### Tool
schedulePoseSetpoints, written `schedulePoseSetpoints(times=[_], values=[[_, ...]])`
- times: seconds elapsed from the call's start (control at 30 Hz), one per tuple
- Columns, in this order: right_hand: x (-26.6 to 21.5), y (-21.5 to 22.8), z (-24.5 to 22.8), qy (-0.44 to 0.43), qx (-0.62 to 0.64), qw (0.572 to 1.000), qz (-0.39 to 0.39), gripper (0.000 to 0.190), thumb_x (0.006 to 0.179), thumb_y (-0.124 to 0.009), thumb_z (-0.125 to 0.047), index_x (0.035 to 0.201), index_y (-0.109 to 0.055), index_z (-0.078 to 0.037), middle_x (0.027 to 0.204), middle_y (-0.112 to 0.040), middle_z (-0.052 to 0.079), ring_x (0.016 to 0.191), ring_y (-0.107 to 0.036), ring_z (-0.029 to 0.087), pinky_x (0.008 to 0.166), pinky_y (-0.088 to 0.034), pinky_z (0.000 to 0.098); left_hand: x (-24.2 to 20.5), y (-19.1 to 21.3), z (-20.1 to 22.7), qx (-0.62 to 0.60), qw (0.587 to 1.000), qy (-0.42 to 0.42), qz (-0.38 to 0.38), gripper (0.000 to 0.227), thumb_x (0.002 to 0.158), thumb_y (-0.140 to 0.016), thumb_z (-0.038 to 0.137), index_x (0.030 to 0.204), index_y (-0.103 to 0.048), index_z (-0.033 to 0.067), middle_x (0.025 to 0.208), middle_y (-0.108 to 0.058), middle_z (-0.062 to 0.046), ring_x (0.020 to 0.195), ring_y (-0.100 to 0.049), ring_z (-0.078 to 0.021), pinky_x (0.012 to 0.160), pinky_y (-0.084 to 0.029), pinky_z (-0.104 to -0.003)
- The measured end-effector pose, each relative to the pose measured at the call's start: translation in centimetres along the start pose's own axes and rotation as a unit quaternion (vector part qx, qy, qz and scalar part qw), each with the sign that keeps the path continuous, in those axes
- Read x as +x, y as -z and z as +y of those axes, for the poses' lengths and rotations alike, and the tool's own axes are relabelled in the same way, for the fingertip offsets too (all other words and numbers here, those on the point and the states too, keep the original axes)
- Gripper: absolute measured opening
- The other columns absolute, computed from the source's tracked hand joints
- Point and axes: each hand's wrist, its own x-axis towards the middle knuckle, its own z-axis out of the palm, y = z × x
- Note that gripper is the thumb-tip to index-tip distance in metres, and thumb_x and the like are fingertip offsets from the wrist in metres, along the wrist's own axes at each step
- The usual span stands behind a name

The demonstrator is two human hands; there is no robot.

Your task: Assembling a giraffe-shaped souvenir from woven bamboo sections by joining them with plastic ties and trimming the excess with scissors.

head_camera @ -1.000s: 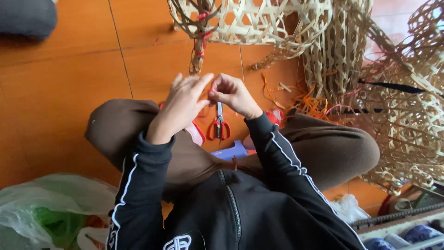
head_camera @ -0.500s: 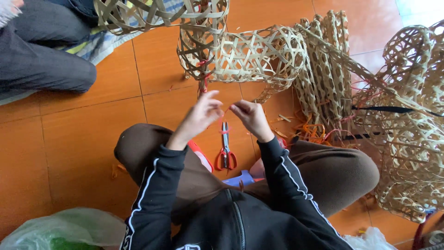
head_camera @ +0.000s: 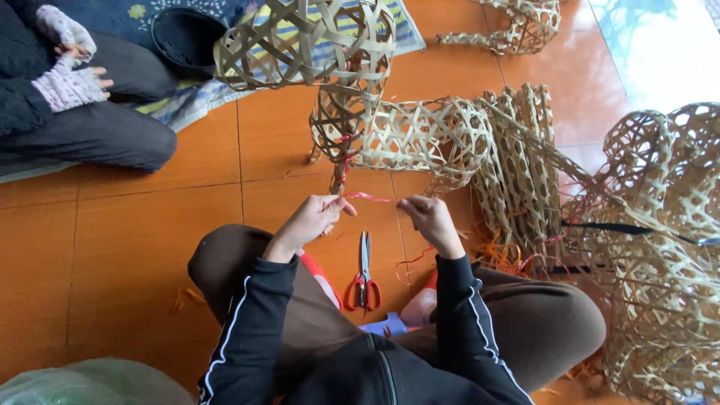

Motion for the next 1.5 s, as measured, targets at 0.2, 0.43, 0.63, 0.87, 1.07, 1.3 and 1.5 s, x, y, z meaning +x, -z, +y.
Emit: schedulePoseSetpoints(times=[0.2,0.43,0.63,0.87,1.07,1.3,1.5], values=[[-1.1,0.4,-4.8,0.154,-0.129,0.967,-0.155,0.055,0.085,-0.071,-0.012,0.136,-0.054,-0.001,0.140,-0.047,0.035,0.117,-0.050,0.059,0.093,-0.046,0.0642,0.2,-0.3,0.5,0.269,0.962,-0.012,-0.054,0.036,0.098,-0.045,0.021,0.079,-0.073,0.0108,0.074,-0.072,-0.015,0.076,-0.068,-0.0377,0.075,-0.051,-0.043],[-1.9,-6.2,-5.8,0.107,0.150,0.972,-0.144,0.065,0.089,-0.066,-0.001,0.149,-0.043,-0.007,0.118,-0.064,0.022,0.102,-0.067,0.029,0.094,-0.053,0.0455,-0.3,-0.9,2.2,0.335,0.938,-0.003,-0.090,0.038,0.095,-0.043,0.019,0.075,-0.073,0.0084,0.072,-0.073,-0.014,0.079,-0.069,-0.0400,0.076,-0.052,-0.045],[-0.5,-6.1,-4.9,0.051,0.169,0.984,0.022,0.007,0.090,-0.073,-0.013,0.092,-0.078,-0.008,0.056,-0.059,0.002,0.056,-0.049,0.006,0.049,-0.044,0.0232,-0.3,1.2,7.6,0.373,0.925,-0.029,-0.065,0.048,0.103,-0.042,0.030,0.061,-0.050,0.0098,0.051,-0.057,-0.005,0.053,-0.058,-0.0223,0.064,-0.048,-0.035],[1.9,-4.3,-6.9,0.079,0.188,0.967,0.155,0.005,0.089,-0.075,-0.009,0.092,-0.076,-0.004,0.057,-0.059,0.001,0.058,-0.045,0.005,0.052,-0.041,0.0199,4.3,1.8,8.2,0.425,0.825,-0.266,0.258,0.041,0.088,-0.075,0.037,0.116,-0.064,0.0101,0.093,-0.056,-0.005,0.081,-0.066,-0.0223,0.060,-0.058,-0.033],[2.6,-4.6,-8.0,0.089,0.229,0.952,0.182,0.006,0.088,-0.074,-0.006,0.092,-0.076,-0.002,0.052,-0.055,0.003,0.050,-0.043,0.004,0.048,-0.038,0.0191,7.2,0.3,7.1,0.423,0.803,-0.271,0.320,0.043,0.085,-0.079,0.036,0.112,-0.065,0.0055,0.083,-0.058,-0.007,0.073,-0.068,-0.0244,0.054,-0.059,-0.036],[2.9,-4.6,-7.7,0.097,0.211,0.957,0.174,0.004,0.087,-0.075,-0.006,0.089,-0.077,-0.003,0.053,-0.056,0.003,0.053,-0.047,0.006,0.050,-0.040,0.0200,7.3,-0.3,7.3,0.472,0.776,-0.263,0.324,0.026,0.091,-0.071,0.034,0.095,-0.066,0.0093,0.065,-0.067,-0.004,0.059,-0.069,-0.0206,0.050,-0.056,-0.032],[3.6,-4.7,-7.7,0.110,0.209,0.956,0.174,0.011,0.086,-0.076,-0.005,0.096,-0.077,-0.003,0.058,-0.061,0.006,0.056,-0.055,0.008,0.052,-0.043,0.0210,8.2,-0.7,6.7,0.490,0.717,-0.313,0.385,0.018,0.086,-0.072,0.023,0.091,-0.067,0.0065,0.054,-0.062,-0.003,0.050,-0.066,-0.0181,0.045,-0.053,-0.026]])
